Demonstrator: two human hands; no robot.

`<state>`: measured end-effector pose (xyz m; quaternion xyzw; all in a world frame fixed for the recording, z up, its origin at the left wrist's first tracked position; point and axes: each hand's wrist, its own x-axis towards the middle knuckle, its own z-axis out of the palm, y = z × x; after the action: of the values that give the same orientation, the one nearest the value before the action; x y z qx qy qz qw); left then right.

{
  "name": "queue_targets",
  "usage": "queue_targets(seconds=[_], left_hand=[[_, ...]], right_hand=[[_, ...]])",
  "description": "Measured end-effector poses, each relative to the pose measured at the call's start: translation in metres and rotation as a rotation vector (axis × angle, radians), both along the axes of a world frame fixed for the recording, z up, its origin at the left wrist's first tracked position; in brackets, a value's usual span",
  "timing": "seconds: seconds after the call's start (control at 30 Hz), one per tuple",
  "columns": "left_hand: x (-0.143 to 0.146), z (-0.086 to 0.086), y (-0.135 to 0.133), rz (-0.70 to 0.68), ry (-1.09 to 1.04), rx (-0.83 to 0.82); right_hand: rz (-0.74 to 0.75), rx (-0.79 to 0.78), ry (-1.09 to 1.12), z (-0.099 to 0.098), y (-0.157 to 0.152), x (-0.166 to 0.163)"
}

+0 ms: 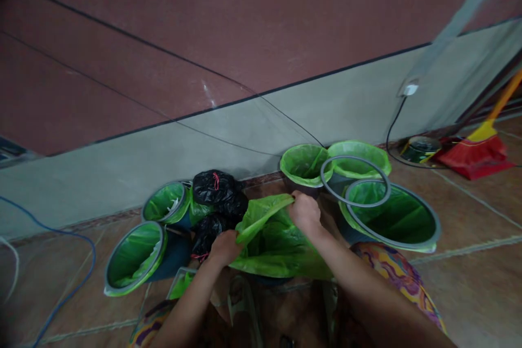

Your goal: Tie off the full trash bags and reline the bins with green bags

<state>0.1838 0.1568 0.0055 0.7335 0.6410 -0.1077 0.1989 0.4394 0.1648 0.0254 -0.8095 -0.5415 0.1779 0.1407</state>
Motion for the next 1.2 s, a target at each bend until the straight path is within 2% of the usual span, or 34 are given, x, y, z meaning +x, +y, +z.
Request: queue_targets(seconds=[0.1, 0.23, 0.33, 0.43, 0.57, 0.63, 0.77, 0.83, 0.93, 1.03, 1.1, 1.2], left_hand=[[-0.003, 0.005, 0.005, 0.057, -0.228, 0.021], [-0.005, 0.013, 0.006, 0.172, -0.74, -0.139], [-0.006, 0.015, 0.007, 0.269, -0.913, -0.199], [-0.008, 0.014, 0.012, 0.332, -0.968, -0.186], [-0.014, 0.011, 0.016, 0.4, -1.017, -0.171], [-0.017, 0.009, 0.016, 0.39, -1.004, -0.147], [-0.021, 0.008, 0.016, 0.276, -0.94, -0.129], [-0.023, 0.009, 0.018, 0.231, -0.892, -0.064], [-0.022, 0.013, 0.02, 0.193, -0.75, 0.201], [-0.017, 0.018, 0.02, 0.166, -0.632, 0.492], [-0.014, 0.019, 0.018, 0.151, -0.589, 0.616], [-0.012, 0.018, 0.016, 0.165, -0.509, 0.731]], right_hand=[[0.037, -0.002, 0.202, -0.005, 0.003, 0.005], [0.154, -0.075, 0.881, -0.005, -0.006, 0.002], [0.123, -0.147, 1.206, 0.002, -0.013, 0.001], [0.04, -0.143, 1.299, 0.004, -0.013, 0.007], [-0.063, -0.081, 1.336, -0.004, -0.007, 0.015], [-0.096, -0.071, 1.37, -0.006, -0.006, 0.016], [-0.092, -0.071, 1.423, -0.001, -0.009, 0.018], [-0.099, -0.059, 1.412, 0.0, -0.009, 0.02], [-0.089, -0.026, 1.257, -0.004, -0.008, 0.024], [-0.031, 0.106, 0.72, -0.012, -0.005, 0.026], [0.053, 0.192, 0.318, -0.017, -0.004, 0.025], [0.148, 0.239, 0.008, -0.021, -0.005, 0.024]])
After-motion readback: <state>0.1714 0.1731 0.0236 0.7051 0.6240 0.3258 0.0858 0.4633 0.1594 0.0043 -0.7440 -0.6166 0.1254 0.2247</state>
